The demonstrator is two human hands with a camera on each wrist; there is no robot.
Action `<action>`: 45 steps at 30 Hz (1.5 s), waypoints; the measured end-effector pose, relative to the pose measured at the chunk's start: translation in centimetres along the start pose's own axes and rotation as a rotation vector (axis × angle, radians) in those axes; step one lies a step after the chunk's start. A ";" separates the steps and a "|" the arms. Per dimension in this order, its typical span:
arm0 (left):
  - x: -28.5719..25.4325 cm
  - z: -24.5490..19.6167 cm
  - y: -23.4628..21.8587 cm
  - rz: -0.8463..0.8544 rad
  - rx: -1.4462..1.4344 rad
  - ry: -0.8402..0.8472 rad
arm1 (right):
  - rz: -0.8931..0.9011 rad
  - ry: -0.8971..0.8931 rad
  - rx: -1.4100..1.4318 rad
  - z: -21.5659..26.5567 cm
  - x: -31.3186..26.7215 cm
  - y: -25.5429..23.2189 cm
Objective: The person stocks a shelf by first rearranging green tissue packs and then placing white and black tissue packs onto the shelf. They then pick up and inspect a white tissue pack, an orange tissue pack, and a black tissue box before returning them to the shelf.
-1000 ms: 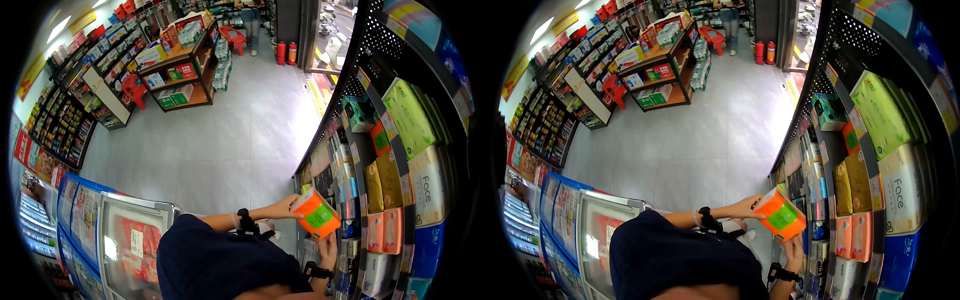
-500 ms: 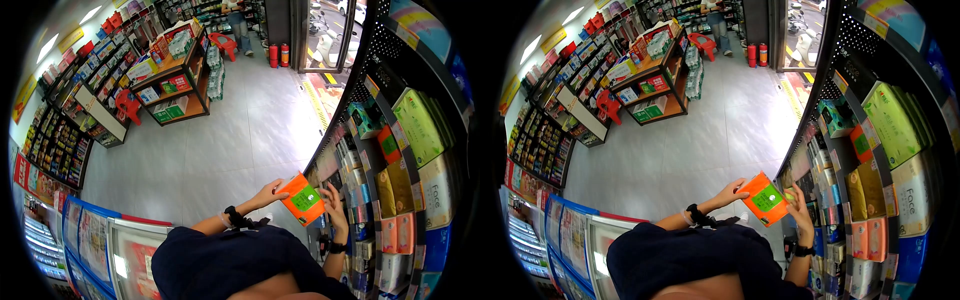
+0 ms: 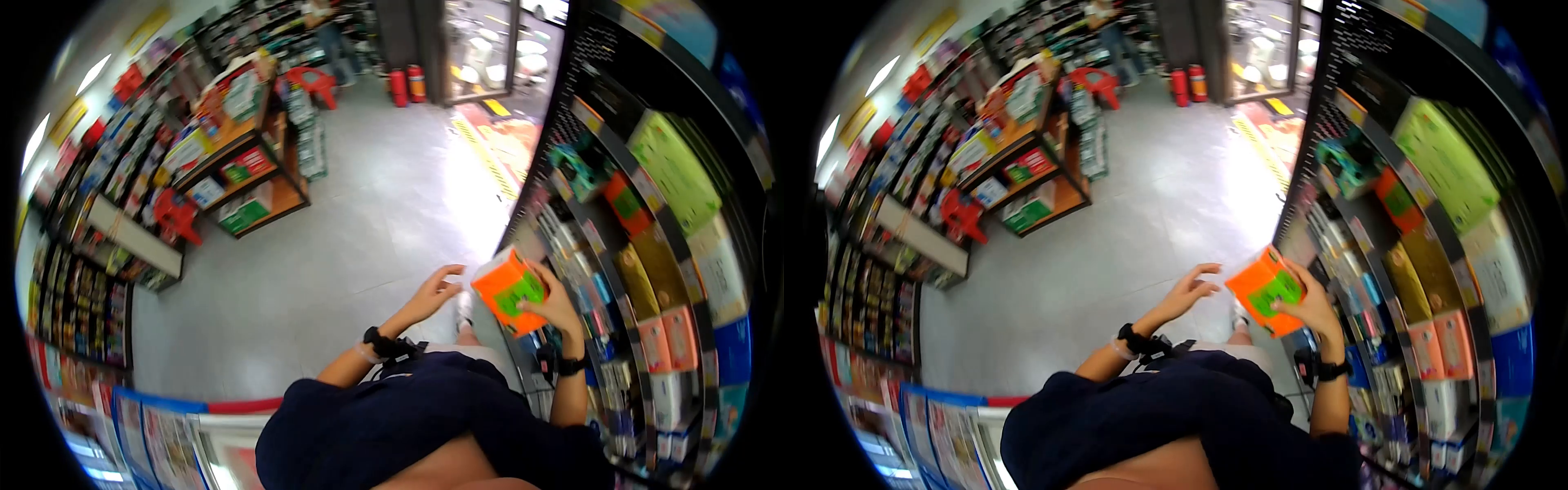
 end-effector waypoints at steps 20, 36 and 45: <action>-0.8 4.1 -3.0 -0.072 -0.066 -0.215 | -0.864 0.421 -1.355 9.4 4.7 -11.6; -1.2 4.4 -4.6 -0.084 -0.110 -0.245 | -0.626 0.649 -1.412 10.0 5.3 -12.7; -2.2 5.1 -4.3 -0.117 -0.114 -0.273 | -0.668 0.664 -1.480 7.7 7.2 -14.1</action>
Point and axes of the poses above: each hand's wrist, its own x-axis towards the middle knuckle, its own y-axis out of the palm, z = x × y, the point moved 1 cm from there along x, towards the middle knuckle, and after that the axes turned 10 degrees about z, right-handed, at the moved point
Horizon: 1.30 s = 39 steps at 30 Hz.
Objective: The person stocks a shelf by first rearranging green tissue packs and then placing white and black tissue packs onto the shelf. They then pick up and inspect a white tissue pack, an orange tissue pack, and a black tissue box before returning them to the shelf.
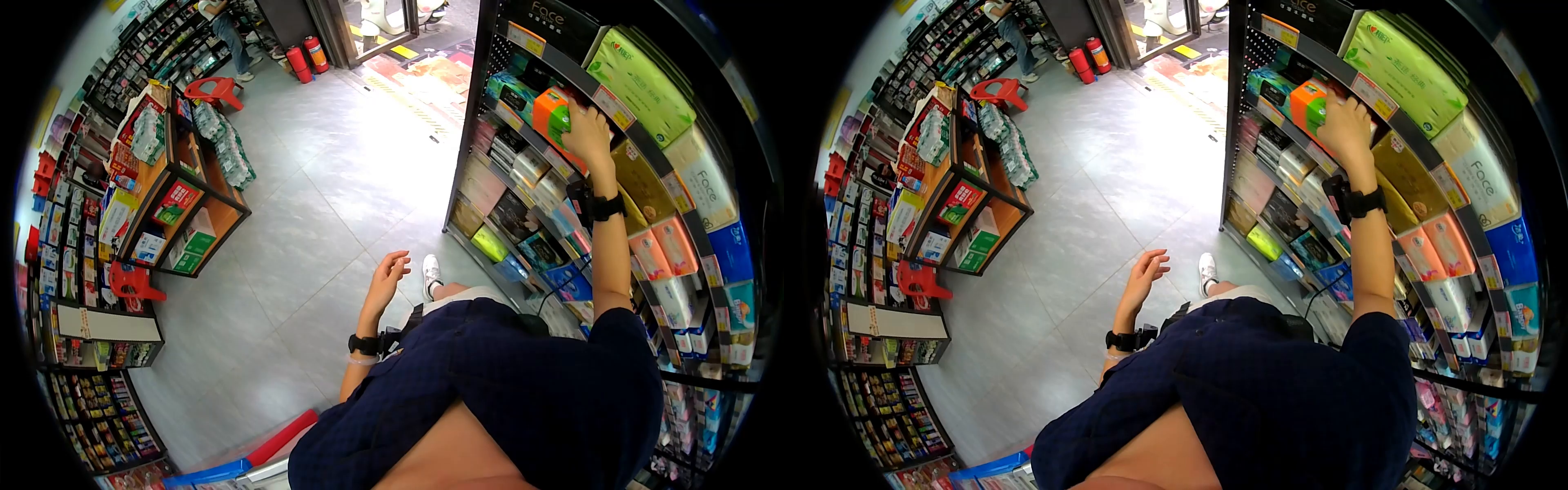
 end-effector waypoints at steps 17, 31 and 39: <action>-0.1 1.7 -0.7 -0.037 0.035 -0.003 | 0.285 -0.184 0.385 -8.4 7.4 9.3; -0.5 3.6 -0.8 -0.114 0.082 -0.002 | 0.246 0.023 0.048 -4.6 4.4 6.9; -2.4 3.7 -0.2 -0.154 0.157 -0.005 | 0.170 0.006 0.012 -4.3 3.5 7.1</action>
Point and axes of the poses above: each hand's wrist, its own x-axis towards the middle knuckle, its own y-axis out of the palm, z = x × y, the point moved 1 cm from there along x, towards the middle knuckle, and after that the axes turned 10 degrees about z, right-handed, at the moved point
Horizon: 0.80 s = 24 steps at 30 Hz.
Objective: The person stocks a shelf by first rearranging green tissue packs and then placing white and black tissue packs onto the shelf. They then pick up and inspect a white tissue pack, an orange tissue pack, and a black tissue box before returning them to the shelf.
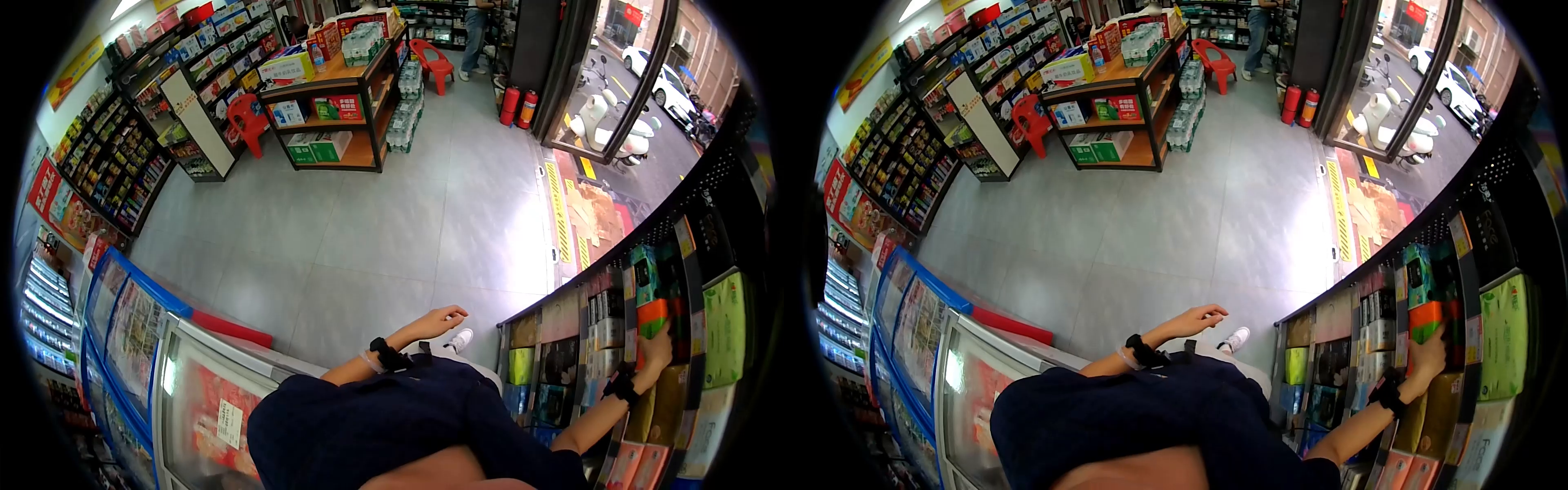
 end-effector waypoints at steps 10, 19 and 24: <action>0.2 -0.5 1.3 0.116 0.026 0.085 | -0.312 -0.118 -0.038 -0.4 -0.5 1.8; 0.5 1.5 1.1 0.142 0.119 0.034 | -0.294 -0.064 -0.056 0.6 -1.6 0.8; -0.2 -1.9 0.4 0.130 0.080 0.009 | -0.305 -0.062 -0.097 0.6 -2.6 0.6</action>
Point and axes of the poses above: each hand's wrist, its own x-axis towards the middle knuckle, its own y-axis out of the palm, z = x × y, the point moved 1 cm from there along x, towards the middle knuckle, and after that the axes turned 10 degrees about z, right-handed, at the moved point
